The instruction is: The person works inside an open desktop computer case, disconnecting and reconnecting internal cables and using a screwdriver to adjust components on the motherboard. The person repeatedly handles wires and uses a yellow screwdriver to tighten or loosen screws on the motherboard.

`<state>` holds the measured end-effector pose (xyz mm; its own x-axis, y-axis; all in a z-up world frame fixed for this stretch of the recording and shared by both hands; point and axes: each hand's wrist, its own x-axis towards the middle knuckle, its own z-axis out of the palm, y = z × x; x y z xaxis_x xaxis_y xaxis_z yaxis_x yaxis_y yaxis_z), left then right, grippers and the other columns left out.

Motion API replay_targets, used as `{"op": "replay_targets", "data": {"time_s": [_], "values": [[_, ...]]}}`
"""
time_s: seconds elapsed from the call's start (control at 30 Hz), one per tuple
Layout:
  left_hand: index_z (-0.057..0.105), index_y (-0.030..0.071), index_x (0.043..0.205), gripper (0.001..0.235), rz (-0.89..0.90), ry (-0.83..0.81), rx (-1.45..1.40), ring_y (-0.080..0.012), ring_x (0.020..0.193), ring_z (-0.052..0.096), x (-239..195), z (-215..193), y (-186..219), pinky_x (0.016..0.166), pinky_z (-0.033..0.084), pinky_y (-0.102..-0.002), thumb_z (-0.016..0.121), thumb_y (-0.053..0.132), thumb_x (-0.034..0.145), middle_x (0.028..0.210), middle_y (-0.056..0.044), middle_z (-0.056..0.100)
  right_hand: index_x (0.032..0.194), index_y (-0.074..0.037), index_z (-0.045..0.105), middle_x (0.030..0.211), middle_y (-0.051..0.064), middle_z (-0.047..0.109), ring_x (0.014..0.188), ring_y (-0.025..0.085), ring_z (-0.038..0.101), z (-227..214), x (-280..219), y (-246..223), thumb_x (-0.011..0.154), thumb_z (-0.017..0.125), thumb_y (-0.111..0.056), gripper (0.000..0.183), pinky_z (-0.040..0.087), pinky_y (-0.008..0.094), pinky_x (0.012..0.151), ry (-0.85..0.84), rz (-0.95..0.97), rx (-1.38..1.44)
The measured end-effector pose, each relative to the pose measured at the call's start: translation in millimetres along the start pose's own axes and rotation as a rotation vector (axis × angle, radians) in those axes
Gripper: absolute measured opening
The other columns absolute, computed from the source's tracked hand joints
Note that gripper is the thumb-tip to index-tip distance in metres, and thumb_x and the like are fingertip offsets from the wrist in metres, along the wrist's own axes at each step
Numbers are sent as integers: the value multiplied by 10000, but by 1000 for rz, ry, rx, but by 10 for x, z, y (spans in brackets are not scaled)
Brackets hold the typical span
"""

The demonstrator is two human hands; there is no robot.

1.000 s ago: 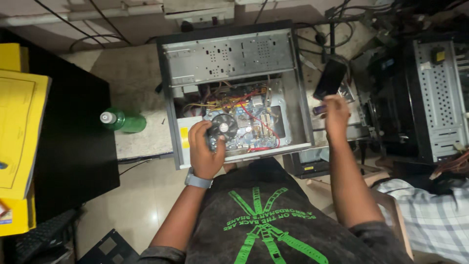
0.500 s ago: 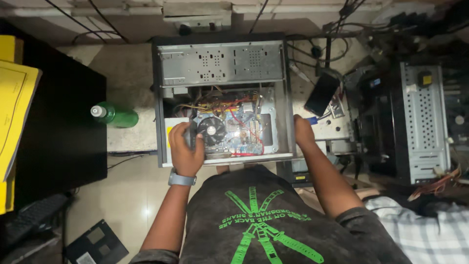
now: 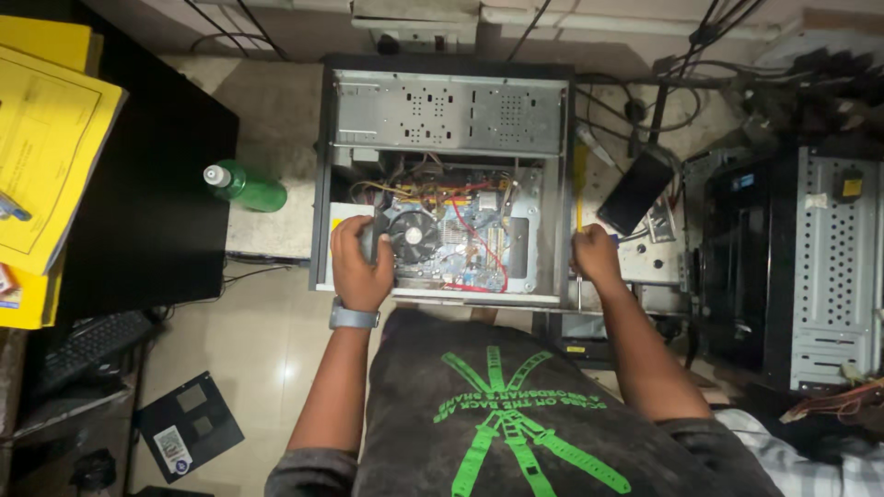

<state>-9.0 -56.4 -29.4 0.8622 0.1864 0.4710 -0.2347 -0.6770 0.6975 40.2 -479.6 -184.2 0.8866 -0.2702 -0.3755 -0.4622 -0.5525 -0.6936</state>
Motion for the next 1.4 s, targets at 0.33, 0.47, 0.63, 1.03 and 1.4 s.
{"op": "replay_targets", "data": {"time_s": [0.33,0.47,0.63,1.03,1.4], "values": [[608,9,1165,283,-10,-178,-79,-404,1137,596,53,-64,67,1011,465,-476,696,75,905,1157,-184,650,1229,-83,678,983,204,731,909,383,715,136,-213,-64,958,531,-53,310,546,484,782,127,-139,-388],[619,14,1151,282,63,-220,-96,-416,1156,580,153,-57,167,1032,451,-487,699,85,890,1171,-201,640,1095,-98,743,959,208,738,882,397,703,-47,-246,-542,931,639,-158,203,541,478,767,310,-138,-386],[651,47,1141,270,162,-375,-124,-402,1183,585,256,91,209,1046,460,-485,716,149,900,1166,-178,657,1106,-37,680,940,134,709,797,208,685,-358,-509,-1427,1041,623,-124,123,541,320,722,449,-518,372],[654,20,1143,337,313,-416,25,-385,1144,576,413,720,-63,999,464,-506,676,189,852,1149,-169,648,1133,-73,727,1125,242,692,1017,437,689,933,365,-1630,840,733,-336,394,562,566,800,-20,-247,-739],[640,24,1094,287,338,-382,-43,-366,1100,597,488,708,-14,937,479,-494,656,150,836,1095,-152,648,1023,-69,781,1088,207,740,1029,360,725,1213,632,-1265,852,765,-332,315,590,472,828,100,-222,-826]]}}
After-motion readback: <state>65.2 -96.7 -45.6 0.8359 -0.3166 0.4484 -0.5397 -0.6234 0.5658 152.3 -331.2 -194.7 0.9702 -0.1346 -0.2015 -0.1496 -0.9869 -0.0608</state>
